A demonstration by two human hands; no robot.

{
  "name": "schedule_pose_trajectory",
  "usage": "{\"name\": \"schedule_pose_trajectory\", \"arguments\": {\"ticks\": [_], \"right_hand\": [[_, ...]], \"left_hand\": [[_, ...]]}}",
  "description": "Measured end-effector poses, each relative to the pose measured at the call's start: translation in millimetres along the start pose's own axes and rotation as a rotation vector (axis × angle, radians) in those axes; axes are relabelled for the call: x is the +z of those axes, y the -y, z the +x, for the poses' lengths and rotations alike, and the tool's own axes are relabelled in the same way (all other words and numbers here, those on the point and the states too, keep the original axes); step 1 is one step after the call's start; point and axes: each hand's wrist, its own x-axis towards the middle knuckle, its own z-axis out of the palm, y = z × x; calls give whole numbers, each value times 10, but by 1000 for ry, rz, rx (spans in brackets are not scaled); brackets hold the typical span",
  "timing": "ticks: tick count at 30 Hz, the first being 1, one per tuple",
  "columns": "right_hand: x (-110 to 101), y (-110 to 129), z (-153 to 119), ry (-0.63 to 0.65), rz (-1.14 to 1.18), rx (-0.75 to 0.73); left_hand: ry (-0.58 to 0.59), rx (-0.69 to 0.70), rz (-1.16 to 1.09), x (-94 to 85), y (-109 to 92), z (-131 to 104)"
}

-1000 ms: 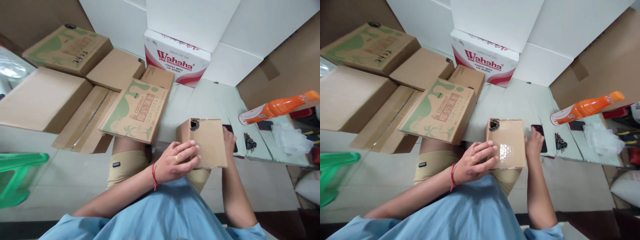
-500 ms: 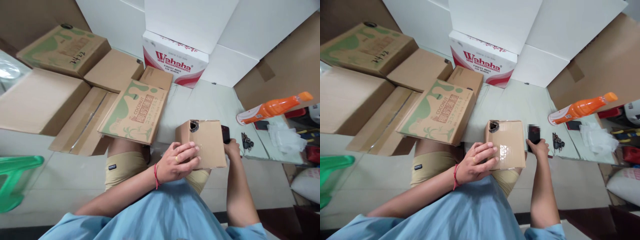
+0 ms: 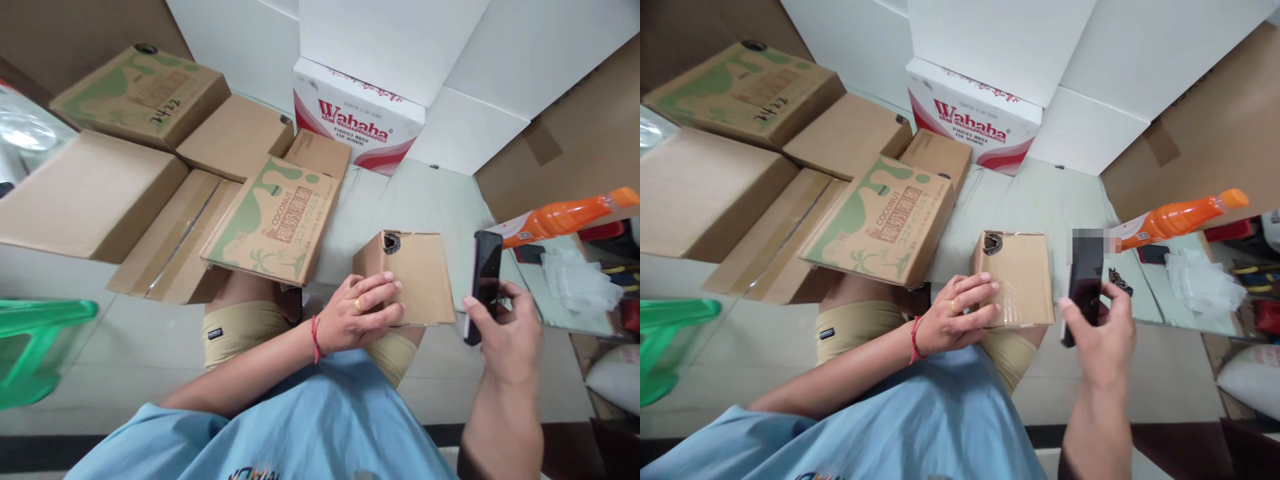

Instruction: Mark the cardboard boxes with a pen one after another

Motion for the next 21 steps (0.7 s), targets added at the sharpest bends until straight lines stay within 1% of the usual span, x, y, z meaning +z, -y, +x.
{"name": "schedule_pose_trajectory", "arguments": {"ticks": [1,2,4,6,7,9,11,17,21], "right_hand": [[-16,211,-151,24,9,-39],[-5,425,-296,21,8,-93],[79,809,-533,23,-30,-226],[200,1074,-677,26,-55,-354],[255,1153,-715,24,-65,-403],[333,1222,-744,18,-80,-467],[363,1217,-738,11,-97,-493],[345,1177,-709,9,-115,-523],[347,1191,-690,13,-106,-576]], "left_hand": [[2,-3,2,18,8,4],[3,-7,3,38,13,6],[-3,-19,-1,81,20,4],[-32,-23,-24,116,24,-7],[-49,-23,-42,127,26,-14],[-74,-23,-73,137,27,-25],[-84,-26,-80,138,25,-25],[-99,-20,-61,147,21,10],[-91,-33,-112,148,22,-4]]}}
